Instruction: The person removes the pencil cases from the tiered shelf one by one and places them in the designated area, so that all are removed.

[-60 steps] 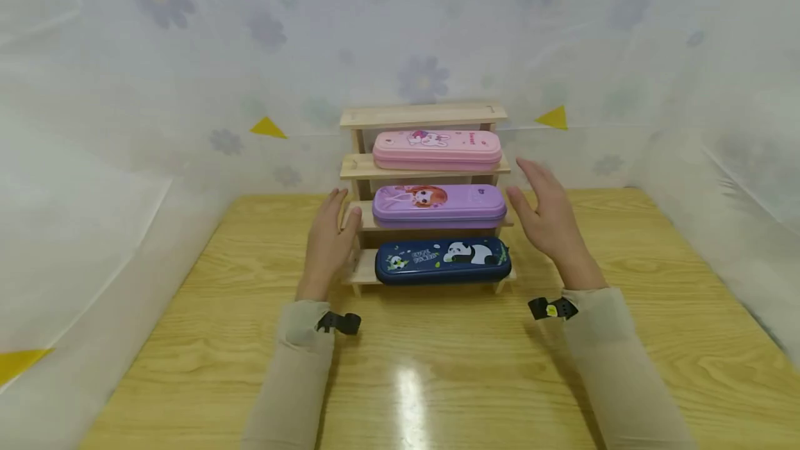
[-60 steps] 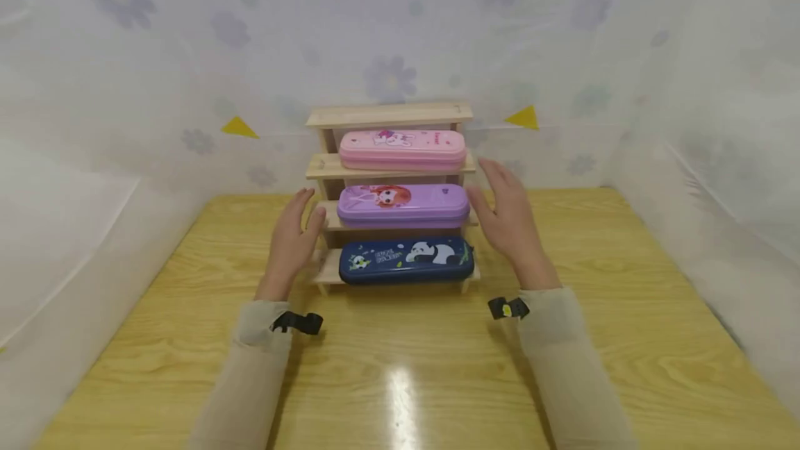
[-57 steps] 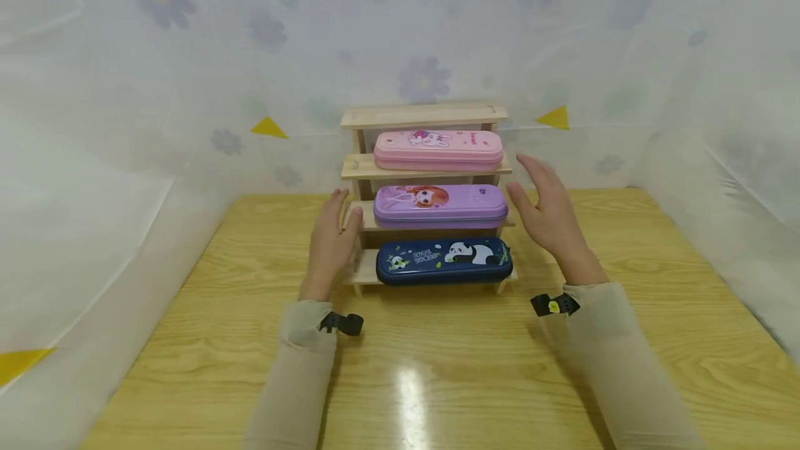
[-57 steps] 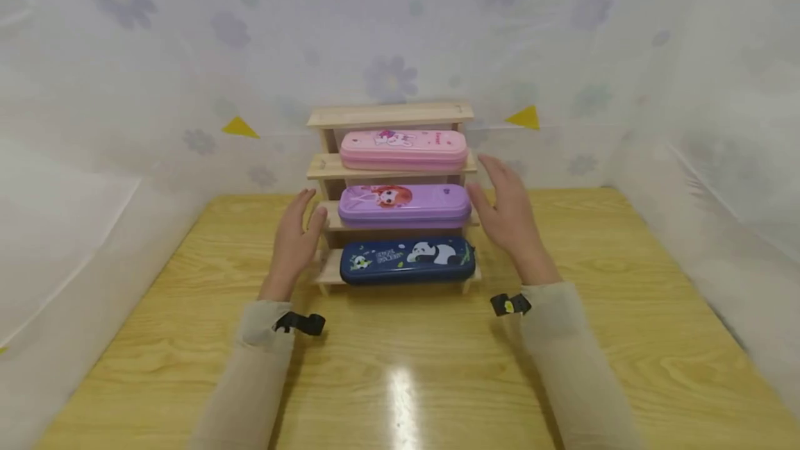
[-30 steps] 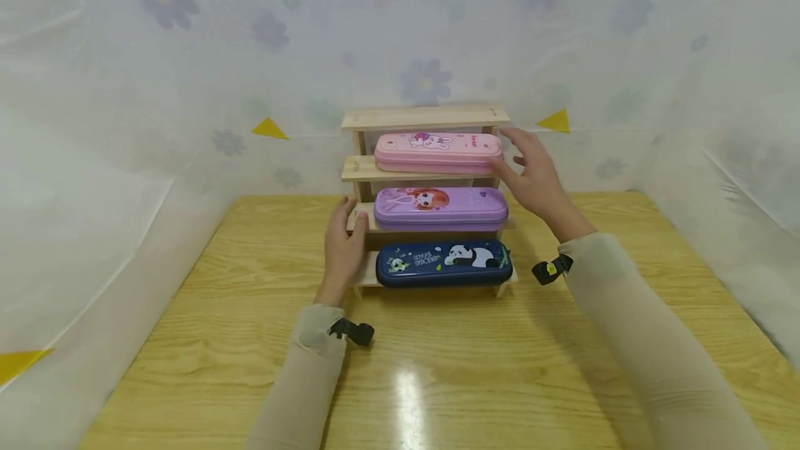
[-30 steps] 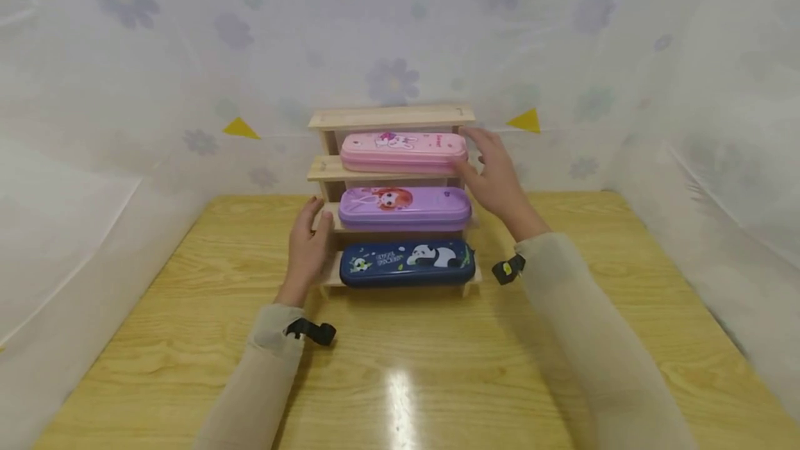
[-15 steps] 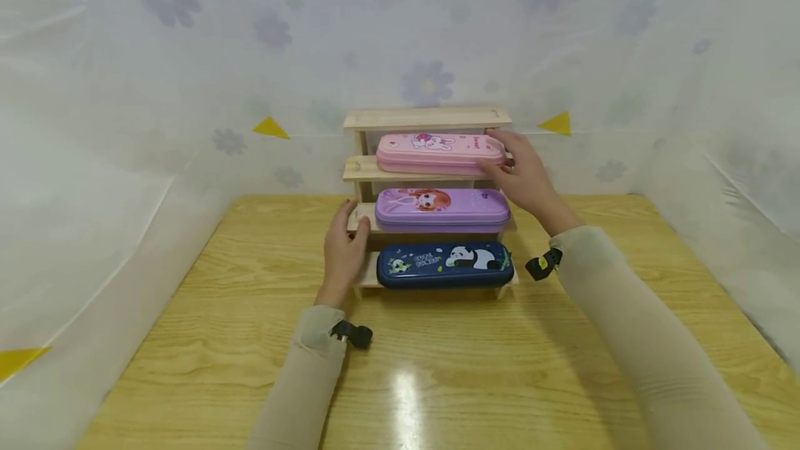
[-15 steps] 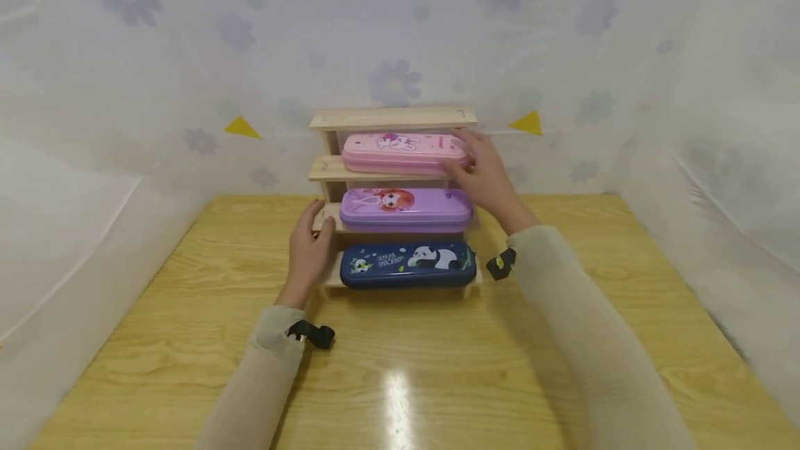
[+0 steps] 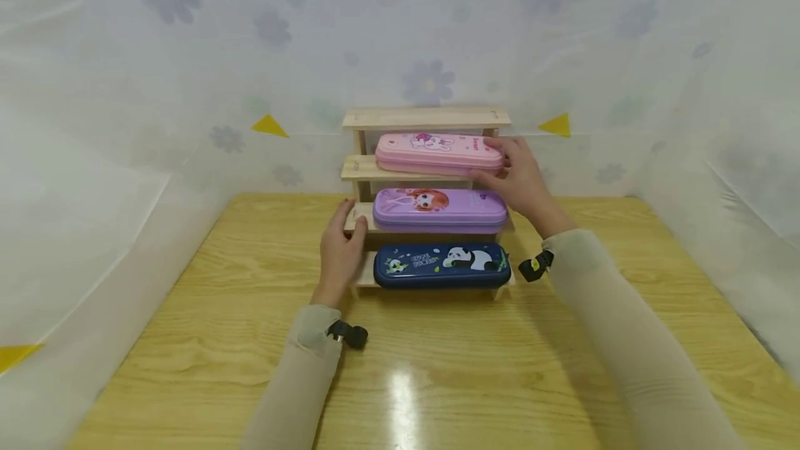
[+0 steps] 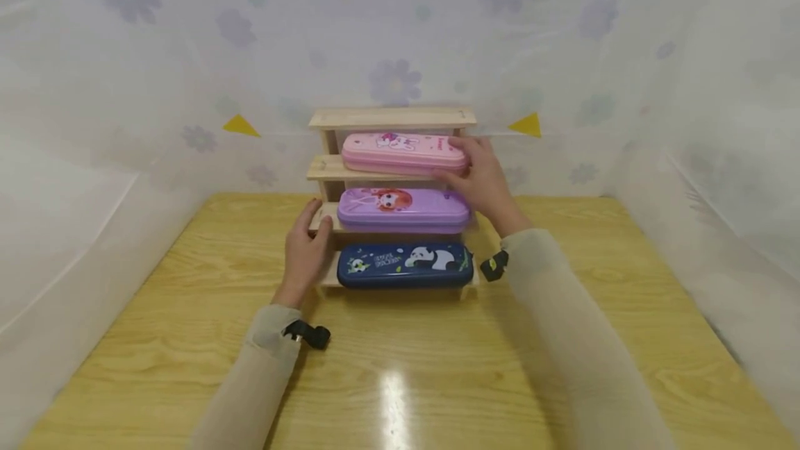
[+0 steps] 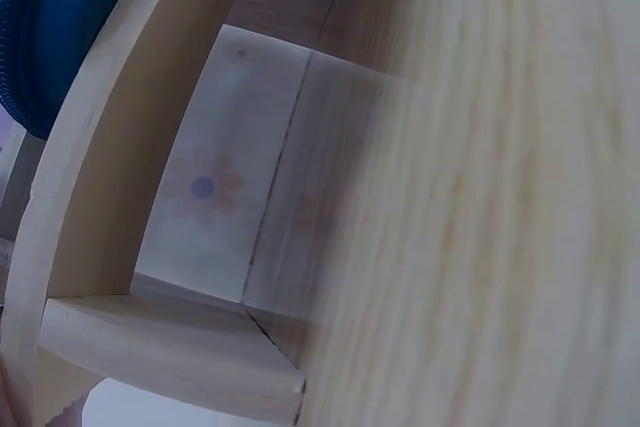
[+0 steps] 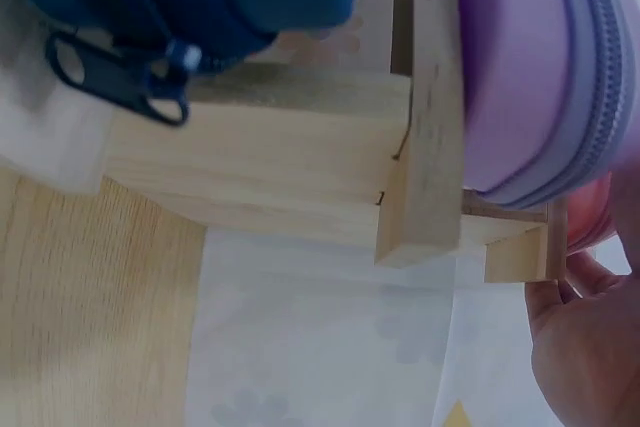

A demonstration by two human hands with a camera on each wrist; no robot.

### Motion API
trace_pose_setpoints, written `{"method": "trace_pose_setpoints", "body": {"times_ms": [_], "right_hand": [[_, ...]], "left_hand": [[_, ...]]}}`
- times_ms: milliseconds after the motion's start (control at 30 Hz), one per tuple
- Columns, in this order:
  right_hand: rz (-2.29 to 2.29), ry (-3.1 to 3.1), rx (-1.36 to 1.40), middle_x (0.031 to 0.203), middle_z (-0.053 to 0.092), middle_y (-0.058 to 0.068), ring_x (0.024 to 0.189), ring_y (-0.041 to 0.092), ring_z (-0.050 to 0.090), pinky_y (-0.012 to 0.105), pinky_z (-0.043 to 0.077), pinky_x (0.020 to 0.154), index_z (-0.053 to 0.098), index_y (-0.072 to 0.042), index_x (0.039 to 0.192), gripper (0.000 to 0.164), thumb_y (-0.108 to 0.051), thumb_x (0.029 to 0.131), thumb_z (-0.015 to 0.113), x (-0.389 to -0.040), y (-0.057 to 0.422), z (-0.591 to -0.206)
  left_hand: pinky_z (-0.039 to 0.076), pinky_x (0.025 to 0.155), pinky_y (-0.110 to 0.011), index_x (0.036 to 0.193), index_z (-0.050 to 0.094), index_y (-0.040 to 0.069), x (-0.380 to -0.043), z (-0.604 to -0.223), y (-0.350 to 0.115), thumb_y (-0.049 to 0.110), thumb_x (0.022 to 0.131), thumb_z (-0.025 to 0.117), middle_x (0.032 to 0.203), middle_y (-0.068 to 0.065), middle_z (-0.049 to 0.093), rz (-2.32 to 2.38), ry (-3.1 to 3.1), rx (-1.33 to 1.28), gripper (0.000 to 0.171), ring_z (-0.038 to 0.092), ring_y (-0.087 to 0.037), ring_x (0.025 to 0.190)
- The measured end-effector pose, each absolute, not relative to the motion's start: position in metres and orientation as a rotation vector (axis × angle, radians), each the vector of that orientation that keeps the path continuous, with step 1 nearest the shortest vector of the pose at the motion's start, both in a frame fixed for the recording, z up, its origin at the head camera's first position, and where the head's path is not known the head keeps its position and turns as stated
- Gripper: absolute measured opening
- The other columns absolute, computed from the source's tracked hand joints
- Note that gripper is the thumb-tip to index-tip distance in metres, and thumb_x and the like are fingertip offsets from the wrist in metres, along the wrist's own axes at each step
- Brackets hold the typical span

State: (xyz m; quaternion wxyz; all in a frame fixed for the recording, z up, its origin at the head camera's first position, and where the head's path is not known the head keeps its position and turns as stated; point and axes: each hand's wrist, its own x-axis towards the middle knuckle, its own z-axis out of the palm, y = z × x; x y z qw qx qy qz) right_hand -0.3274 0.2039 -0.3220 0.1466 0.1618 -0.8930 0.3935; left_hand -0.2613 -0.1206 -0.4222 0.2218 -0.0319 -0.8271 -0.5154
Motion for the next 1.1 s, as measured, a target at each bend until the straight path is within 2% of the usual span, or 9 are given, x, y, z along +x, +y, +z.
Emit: {"method": "trace_pose_setpoints", "body": {"times_ms": [133,300,567,867,1000,1100], "right_hand": [[1.114,-2.559,0.458,0.139,0.043,0.012,0.119,0.029,0.046,0.047,0.044,0.102,0.048,-0.013,0.145,0.071,-0.041,0.085,0.076,-0.328,0.206,-0.324],[1.123,-2.477,0.498,0.137,0.049,0.012,0.123,0.029,0.048,0.048,0.041,0.105,0.053,-0.009,0.139,0.062,-0.03,0.086,0.078,-0.325,0.214,-0.327],[1.174,-2.398,0.459,0.142,0.048,0.012,0.128,0.031,0.045,0.052,0.039,0.106,0.054,-0.007,0.139,0.061,-0.025,0.086,0.078,-0.319,0.235,-0.332],[1.282,-2.335,0.436,0.142,0.048,0.005,0.128,0.022,0.045,0.036,0.038,0.108,0.052,-0.011,0.143,0.059,-0.021,0.089,0.074,-0.31,0.262,-0.339],[1.298,-2.325,0.417,0.144,0.047,0.006,0.129,0.021,0.044,0.036,0.038,0.108,0.051,-0.012,0.144,0.059,-0.018,0.09,0.074,-0.305,0.27,-0.339],[1.338,-2.309,0.4,0.145,0.046,0.01,0.13,0.022,0.044,0.036,0.038,0.109,0.049,-0.008,0.145,0.059,-0.016,0.092,0.072,-0.295,0.273,-0.335]], "left_hand": [[0.027,0.115,-0.039,0.146,0.049,0.016,-0.262,-0.423,-0.121,0.033,0.101,0.054,0.153,-0.008,0.041,-1.42,-2.295,-0.095,0.049,0.034,-0.022,0.141],[0.026,0.115,-0.039,0.147,0.048,0.016,-0.262,-0.425,-0.119,0.032,0.101,0.054,0.154,-0.008,0.04,-1.445,-2.299,-0.09,0.049,0.034,-0.022,0.142],[0.026,0.115,-0.039,0.147,0.048,0.015,-0.264,-0.423,-0.116,0.031,0.101,0.054,0.154,-0.008,0.04,-1.461,-2.291,-0.088,0.049,0.034,-0.022,0.142],[0.025,0.115,-0.037,0.146,0.049,0.014,-0.265,-0.424,-0.115,0.03,0.1,0.054,0.154,-0.007,0.04,-1.442,-2.298,-0.076,0.049,0.034,-0.022,0.141],[0.025,0.115,-0.038,0.147,0.049,0.015,-0.265,-0.424,-0.115,0.03,0.1,0.054,0.154,-0.007,0.04,-1.445,-2.297,-0.071,0.049,0.034,-0.023,0.141],[0.026,0.115,-0.039,0.147,0.049,0.016,-0.265,-0.425,-0.115,0.031,0.101,0.054,0.154,-0.007,0.039,-1.445,-2.299,-0.069,0.049,0.034,-0.023,0.141]]}}
